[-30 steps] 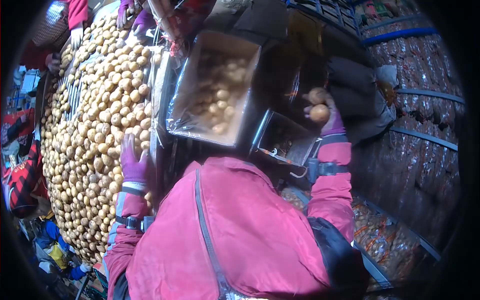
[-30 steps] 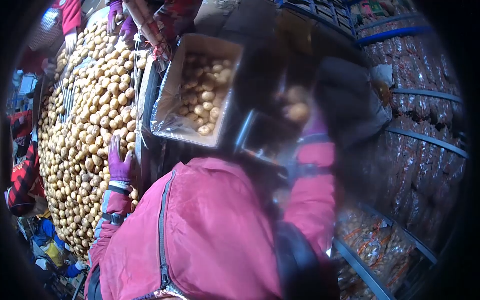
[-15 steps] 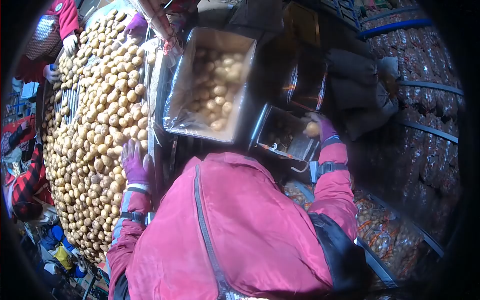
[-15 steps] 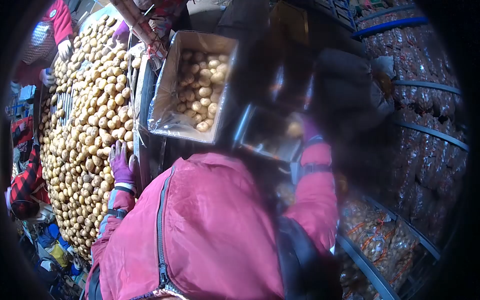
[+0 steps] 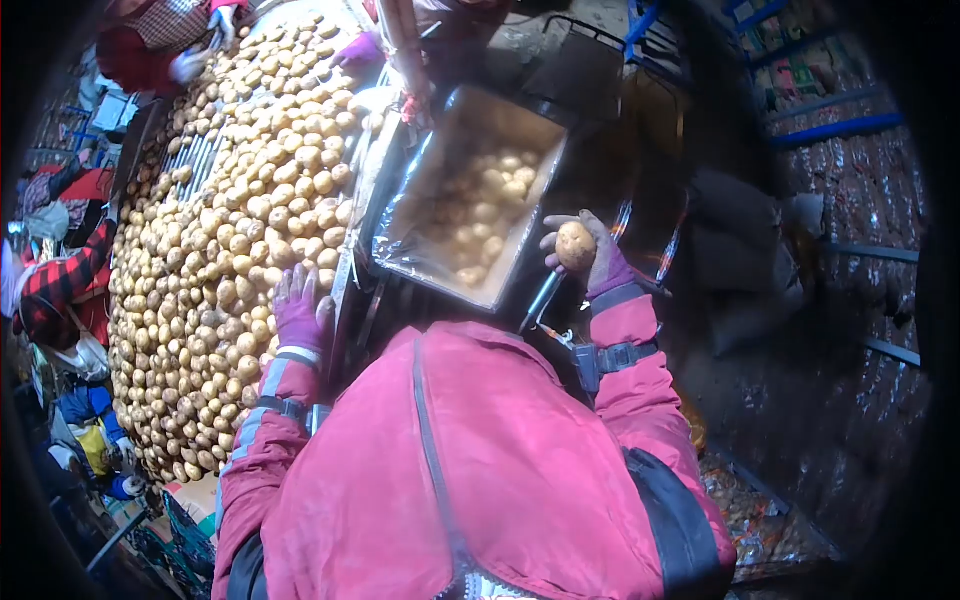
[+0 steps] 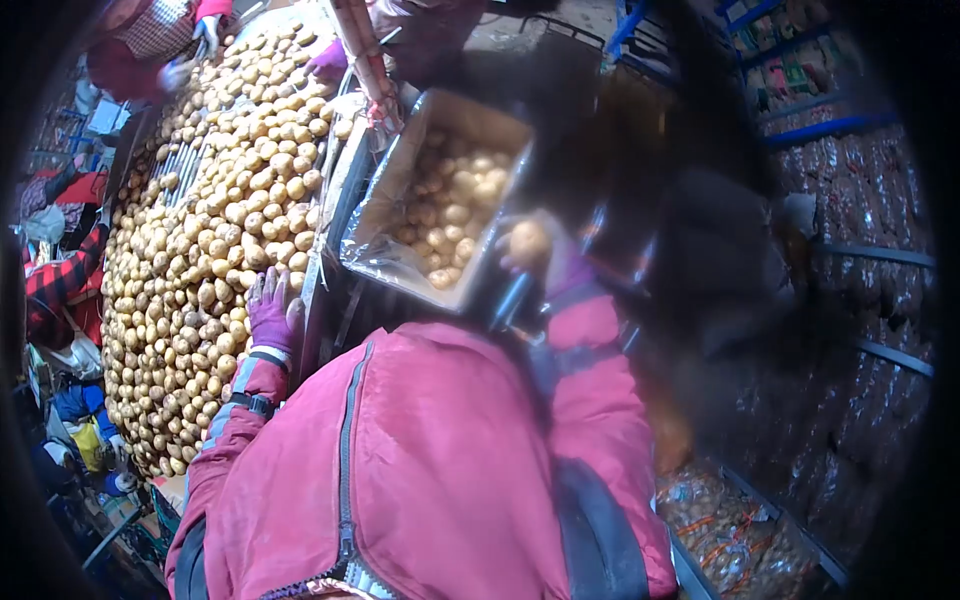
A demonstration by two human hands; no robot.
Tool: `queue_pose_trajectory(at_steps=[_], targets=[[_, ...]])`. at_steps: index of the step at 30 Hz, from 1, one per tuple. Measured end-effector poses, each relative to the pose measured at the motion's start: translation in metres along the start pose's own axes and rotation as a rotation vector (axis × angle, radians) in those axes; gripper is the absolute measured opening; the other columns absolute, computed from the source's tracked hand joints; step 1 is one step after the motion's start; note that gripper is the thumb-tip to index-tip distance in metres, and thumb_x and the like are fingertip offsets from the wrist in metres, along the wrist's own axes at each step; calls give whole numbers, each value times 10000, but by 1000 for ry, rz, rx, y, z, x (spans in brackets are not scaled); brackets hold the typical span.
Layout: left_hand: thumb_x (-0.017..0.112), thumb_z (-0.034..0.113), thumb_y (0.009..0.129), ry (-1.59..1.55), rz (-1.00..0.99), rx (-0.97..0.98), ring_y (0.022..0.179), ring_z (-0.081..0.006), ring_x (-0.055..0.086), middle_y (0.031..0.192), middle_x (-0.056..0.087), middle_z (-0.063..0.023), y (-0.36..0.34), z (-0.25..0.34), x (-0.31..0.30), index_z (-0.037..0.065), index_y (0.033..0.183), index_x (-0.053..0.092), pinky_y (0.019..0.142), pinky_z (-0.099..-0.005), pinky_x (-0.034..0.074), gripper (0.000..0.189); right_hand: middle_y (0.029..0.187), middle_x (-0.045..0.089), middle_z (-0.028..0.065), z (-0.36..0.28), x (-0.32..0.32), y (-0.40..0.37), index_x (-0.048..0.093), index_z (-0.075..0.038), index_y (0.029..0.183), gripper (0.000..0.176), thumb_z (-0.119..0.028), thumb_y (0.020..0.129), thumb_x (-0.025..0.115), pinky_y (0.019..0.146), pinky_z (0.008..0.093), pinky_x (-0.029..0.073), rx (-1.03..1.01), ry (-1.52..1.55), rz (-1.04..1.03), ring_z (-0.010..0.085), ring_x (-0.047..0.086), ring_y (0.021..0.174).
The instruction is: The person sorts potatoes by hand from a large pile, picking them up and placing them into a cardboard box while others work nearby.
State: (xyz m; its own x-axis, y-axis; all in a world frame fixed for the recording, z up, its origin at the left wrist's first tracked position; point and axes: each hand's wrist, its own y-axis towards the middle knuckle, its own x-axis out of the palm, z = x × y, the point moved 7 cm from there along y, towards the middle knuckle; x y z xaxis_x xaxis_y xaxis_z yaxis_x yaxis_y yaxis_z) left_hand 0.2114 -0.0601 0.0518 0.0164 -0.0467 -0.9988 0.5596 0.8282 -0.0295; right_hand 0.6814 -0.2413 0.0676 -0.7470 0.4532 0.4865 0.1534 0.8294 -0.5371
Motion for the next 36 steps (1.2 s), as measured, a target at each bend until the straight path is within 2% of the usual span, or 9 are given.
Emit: queue_pose_trajectory(at_steps=[6,12,15,16,20,22,27,32,36], targets=[[614,350,897,-34,12,-18,1500,-350,258,1604,359,-104,-5,0,-5,176,1495,464,1232,-510,152,641,968,718,171,-50,-117,-24,614,44,1216,578,-482,1012,488,674,344,584,-206,16,369,256,711,779],[618,348,887,-43,79,36,1496,-356,269,1595,366,-138,-9,-15,20,134,1484,471,1224,-524,165,651,1215,677,120,-128,-220,-52,592,-16,1342,435,-313,1031,526,1064,373,437,-545,-249,822,231,634,1129],[589,370,846,-118,198,54,1271,-415,508,1342,573,-218,5,-9,10,62,1207,630,1075,-518,372,476,1154,697,87,-112,-110,-12,628,-33,1287,389,-305,1022,545,938,351,493,-484,-276,560,198,657,1033],[595,343,818,-76,-230,-138,1155,-424,561,1206,621,-223,24,4,-25,58,1085,645,994,-508,422,393,1133,704,76,-99,-55,1,640,-39,1269,374,-303,1019,551,896,344,511,-423,-300,450,187,664,1001],[650,382,880,-237,165,23,1339,-384,474,1434,537,-171,-2,-9,-14,73,1357,580,1142,-480,342,573,1109,714,98,-27,61,86,669,-29,1211,316,-255,1011,576,733,297,561,-471,-506,44,182,694,886],[626,376,922,-389,281,1,1318,-363,494,1439,534,-172,-15,-15,-27,104,1409,552,1107,-499,378,563,1081,702,107,23,111,131,647,3,1238,326,-213,1010,560,755,303,562,-132,-515,-107,183,682,897],[633,303,938,-591,302,-272,1221,-379,567,1360,580,-191,-102,-70,-61,87,1309,615,1044,-462,454,429,869,696,51,105,265,138,679,-13,1181,290,-184,963,594,656,320,548,-889,-1487,-593,163,668,783],[646,234,917,-754,525,-551,1160,-328,613,1220,653,-180,-222,-145,-93,74,1221,661,993,-428,495,344,900,676,93,145,411,19,668,-105,930,67,-134,879,638,708,383,556,-1169,-1573,-797,301,665,844],[645,231,927,-740,612,-821,1099,-345,646,1193,664,-218,-322,-190,-78,13,1249,632,957,-409,512,390,1033,725,89,236,402,77,686,-32,1171,297,-246,978,612,774,314,563,-265,-1093,-938,189,698,916]])
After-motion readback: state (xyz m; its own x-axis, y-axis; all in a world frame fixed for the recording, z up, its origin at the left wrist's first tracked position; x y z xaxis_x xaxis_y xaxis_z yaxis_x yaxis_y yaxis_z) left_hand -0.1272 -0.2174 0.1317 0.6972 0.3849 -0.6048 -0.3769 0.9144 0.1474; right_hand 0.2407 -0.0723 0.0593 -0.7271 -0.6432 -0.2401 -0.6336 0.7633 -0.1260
